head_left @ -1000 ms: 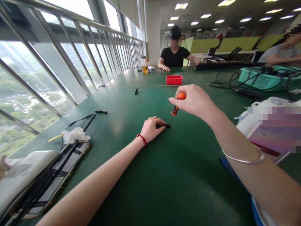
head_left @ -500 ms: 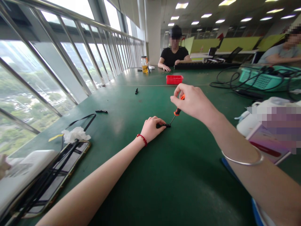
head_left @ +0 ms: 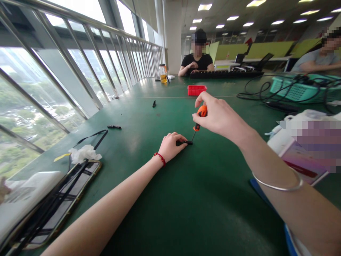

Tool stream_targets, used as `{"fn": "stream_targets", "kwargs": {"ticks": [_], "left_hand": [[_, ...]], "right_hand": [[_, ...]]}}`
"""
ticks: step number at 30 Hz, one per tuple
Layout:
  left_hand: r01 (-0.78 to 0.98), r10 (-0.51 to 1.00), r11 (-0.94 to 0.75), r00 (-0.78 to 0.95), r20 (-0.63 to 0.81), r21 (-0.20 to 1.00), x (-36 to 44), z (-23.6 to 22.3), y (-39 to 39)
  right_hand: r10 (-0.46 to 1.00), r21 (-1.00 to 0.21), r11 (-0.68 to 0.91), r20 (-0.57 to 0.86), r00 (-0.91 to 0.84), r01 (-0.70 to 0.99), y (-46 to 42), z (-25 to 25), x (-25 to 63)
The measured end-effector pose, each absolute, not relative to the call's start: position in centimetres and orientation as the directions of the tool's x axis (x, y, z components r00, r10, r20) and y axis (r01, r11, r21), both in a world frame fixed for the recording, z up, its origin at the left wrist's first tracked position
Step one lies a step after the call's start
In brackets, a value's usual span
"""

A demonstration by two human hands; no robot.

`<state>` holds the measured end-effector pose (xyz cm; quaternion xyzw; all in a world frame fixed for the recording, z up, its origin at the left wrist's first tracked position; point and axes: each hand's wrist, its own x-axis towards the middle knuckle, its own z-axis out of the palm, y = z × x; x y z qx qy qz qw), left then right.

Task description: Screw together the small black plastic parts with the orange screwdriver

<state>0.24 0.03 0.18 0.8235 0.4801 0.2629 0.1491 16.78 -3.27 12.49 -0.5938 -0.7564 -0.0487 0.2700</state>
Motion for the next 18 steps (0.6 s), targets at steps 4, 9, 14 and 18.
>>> {"fn": "stream_targets", "kwargs": {"ticks": [4, 9, 14, 18], "left_hand": [[0.711, 0.868, -0.496, 0.398, 0.295, 0.499, 0.21, 0.16, 0.02], [0.717, 0.871, -0.492, 0.396, 0.292, 0.495, 0.27, 0.13, 0.01], [0.722, 0.872, -0.490, 0.394, 0.292, 0.489, 0.30, 0.17, -0.01], [0.721, 0.872, -0.489, 0.396, 0.288, 0.490, 0.32, 0.16, 0.00]], "right_hand": [[0.874, -0.304, 0.306, 0.466, -0.138, 0.902, -2.70, 12.25, 17.06], [0.886, -0.240, 0.180, 0.461, -0.051, 0.954, -2.86, 12.44, 17.21], [0.888, -0.272, 0.202, 0.456, -0.059, 0.941, -2.83, 12.41, 17.13], [0.882, -0.251, 0.187, 0.468, -0.050, 0.950, -2.92, 12.47, 17.09]]}}
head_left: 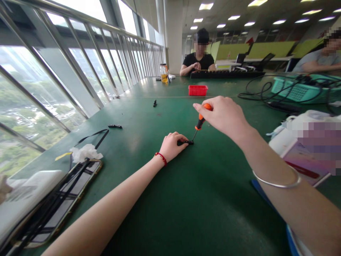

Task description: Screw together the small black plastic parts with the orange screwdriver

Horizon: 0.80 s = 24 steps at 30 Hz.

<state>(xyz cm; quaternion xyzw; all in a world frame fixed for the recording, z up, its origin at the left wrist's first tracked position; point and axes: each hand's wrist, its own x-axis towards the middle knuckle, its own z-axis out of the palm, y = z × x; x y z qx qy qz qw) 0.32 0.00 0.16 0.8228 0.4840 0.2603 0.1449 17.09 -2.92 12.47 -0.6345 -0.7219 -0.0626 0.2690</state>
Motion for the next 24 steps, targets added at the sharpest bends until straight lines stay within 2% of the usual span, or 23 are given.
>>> {"fn": "stream_targets", "kwargs": {"ticks": [4, 12, 24], "left_hand": [[0.725, 0.873, -0.488, 0.395, 0.286, 0.487, 0.32, 0.14, -0.03], [0.728, 0.876, -0.482, 0.391, 0.281, 0.488, 0.29, 0.29, -0.05], [0.724, 0.872, -0.489, 0.397, 0.286, 0.487, 0.32, 0.23, -0.12]], "right_hand": [[0.854, -0.229, 0.214, 0.515, -0.068, 0.950, -3.03, 12.46, 16.96], [0.861, -0.209, 0.178, 0.505, -0.050, 0.962, -2.83, 12.04, 16.77], [0.847, -0.244, 0.219, 0.528, -0.060, 0.945, -2.81, 11.99, 16.69]]}}
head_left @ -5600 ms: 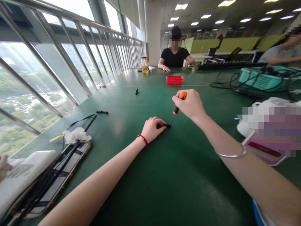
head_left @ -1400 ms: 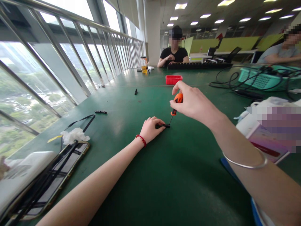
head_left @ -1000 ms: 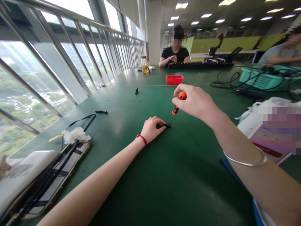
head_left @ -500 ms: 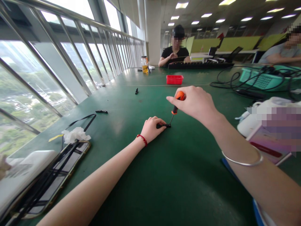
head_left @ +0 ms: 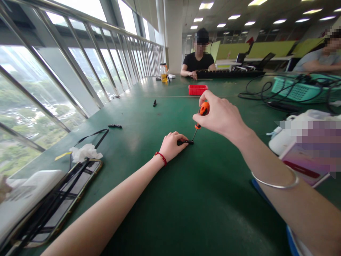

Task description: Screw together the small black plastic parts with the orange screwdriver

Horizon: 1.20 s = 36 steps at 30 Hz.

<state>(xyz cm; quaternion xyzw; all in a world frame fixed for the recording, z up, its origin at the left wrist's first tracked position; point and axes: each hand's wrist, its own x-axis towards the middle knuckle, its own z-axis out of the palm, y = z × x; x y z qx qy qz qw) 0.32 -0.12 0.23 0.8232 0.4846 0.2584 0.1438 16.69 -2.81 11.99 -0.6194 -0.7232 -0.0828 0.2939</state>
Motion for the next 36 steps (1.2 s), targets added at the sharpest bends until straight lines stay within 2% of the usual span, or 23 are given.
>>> {"fn": "stream_targets", "kwargs": {"ticks": [8, 11, 14, 16, 18, 20, 25, 30, 36], "left_hand": [[0.714, 0.868, -0.496, 0.399, 0.295, 0.493, 0.3, 0.2, -0.1], [0.708, 0.867, -0.498, 0.404, 0.291, 0.500, 0.3, 0.2, -0.1], [0.692, 0.865, -0.503, 0.404, 0.298, 0.518, 0.3, 0.3, -0.1], [0.674, 0.855, -0.519, 0.411, 0.316, 0.526, 0.3, 0.3, -0.1], [0.657, 0.843, -0.538, 0.420, 0.337, 0.528, 0.3, 0.3, -0.1], [0.648, 0.835, -0.550, 0.420, 0.356, 0.526, 0.2, 0.4, -0.1], [0.638, 0.832, -0.549, 0.354, 0.428, 0.540, 0.2, 0.6, -0.5], [0.605, 0.795, -0.599, 0.373, 0.477, 0.525, 0.2, 0.7, -0.8], [0.553, 0.777, -0.628, 0.409, 0.478, 0.548, 0.3, 0.8, -0.7]], "right_hand": [[0.951, -0.440, 0.224, 0.295, -0.096, 0.869, -2.6, 12.7, 16.7], [0.922, -0.447, 0.234, 0.385, -0.050, 0.863, -2.6, 14.4, 16.4], [0.852, -0.406, 0.340, 0.514, -0.096, 0.848, -2.3, 15.1, 16.0], [0.827, -0.370, 0.410, 0.536, -0.169, 0.834, -2.0, 14.0, 16.0], [0.851, -0.339, 0.437, 0.456, -0.260, 0.833, -1.8, 11.6, 16.6], [0.879, -0.327, 0.395, 0.407, -0.249, 0.859, -1.8, 8.4, 17.5], [0.910, -0.474, 0.351, 0.377, -0.174, 0.807, -2.6, 2.1, 18.9], [0.883, -0.488, 0.435, 0.394, -0.255, 0.757, -2.8, 0.8, 18.7], [0.878, -0.474, 0.435, 0.411, -0.244, 0.766, -2.9, 0.8, 18.9]]}}
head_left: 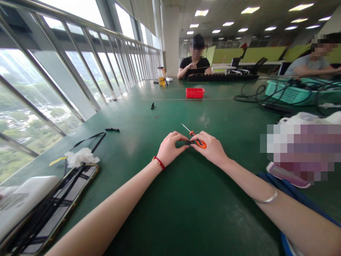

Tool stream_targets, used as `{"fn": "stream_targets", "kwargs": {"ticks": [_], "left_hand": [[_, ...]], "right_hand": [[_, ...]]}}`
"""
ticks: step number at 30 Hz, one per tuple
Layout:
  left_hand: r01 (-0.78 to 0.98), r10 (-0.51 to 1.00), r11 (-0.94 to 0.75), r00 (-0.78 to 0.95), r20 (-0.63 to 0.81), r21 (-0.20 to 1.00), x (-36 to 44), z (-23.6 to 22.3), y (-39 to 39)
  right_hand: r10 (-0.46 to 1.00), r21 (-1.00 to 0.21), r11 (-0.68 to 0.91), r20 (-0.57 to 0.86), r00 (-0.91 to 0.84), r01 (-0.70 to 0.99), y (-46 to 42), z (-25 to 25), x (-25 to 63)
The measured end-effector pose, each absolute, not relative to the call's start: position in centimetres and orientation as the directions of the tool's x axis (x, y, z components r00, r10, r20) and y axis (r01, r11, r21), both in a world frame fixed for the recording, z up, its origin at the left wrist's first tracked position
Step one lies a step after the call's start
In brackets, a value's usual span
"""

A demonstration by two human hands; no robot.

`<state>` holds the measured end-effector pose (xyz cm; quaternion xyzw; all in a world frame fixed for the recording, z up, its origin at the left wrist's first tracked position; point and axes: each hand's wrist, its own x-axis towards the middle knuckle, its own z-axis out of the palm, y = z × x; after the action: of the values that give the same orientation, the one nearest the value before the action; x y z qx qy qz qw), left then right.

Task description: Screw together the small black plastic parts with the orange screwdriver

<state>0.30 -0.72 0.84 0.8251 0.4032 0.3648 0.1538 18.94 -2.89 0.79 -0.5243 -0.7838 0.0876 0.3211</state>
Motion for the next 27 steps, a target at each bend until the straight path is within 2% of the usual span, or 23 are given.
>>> {"fn": "stream_targets", "kwargs": {"ticks": [4, 12, 19, 27], "left_hand": [[0.522, 0.765, -0.644, 0.451, 0.459, 0.560, 0.38, 0.99, -0.82], [0.430, 0.800, -0.580, 0.460, 0.384, 0.692, 0.28, 0.80, -0.74], [0.510, 0.776, -0.628, 0.467, 0.425, 0.588, 0.32, 0.71, -0.96], [0.492, 0.748, -0.662, 0.487, 0.452, 0.565, 0.25, 0.58, -0.83]], "right_hand": [[0.868, -0.466, 0.475, 0.387, -0.311, 0.746, -2.94, 0.88, 19.33], [0.851, -0.469, 0.522, 0.344, -0.396, 0.713, -2.81, 0.97, 19.73], [0.859, -0.507, 0.511, 0.331, -0.391, 0.694, -2.66, 0.84, 19.89], [0.861, -0.502, 0.506, 0.337, -0.380, 0.701, -2.62, 0.68, 19.93]]}}
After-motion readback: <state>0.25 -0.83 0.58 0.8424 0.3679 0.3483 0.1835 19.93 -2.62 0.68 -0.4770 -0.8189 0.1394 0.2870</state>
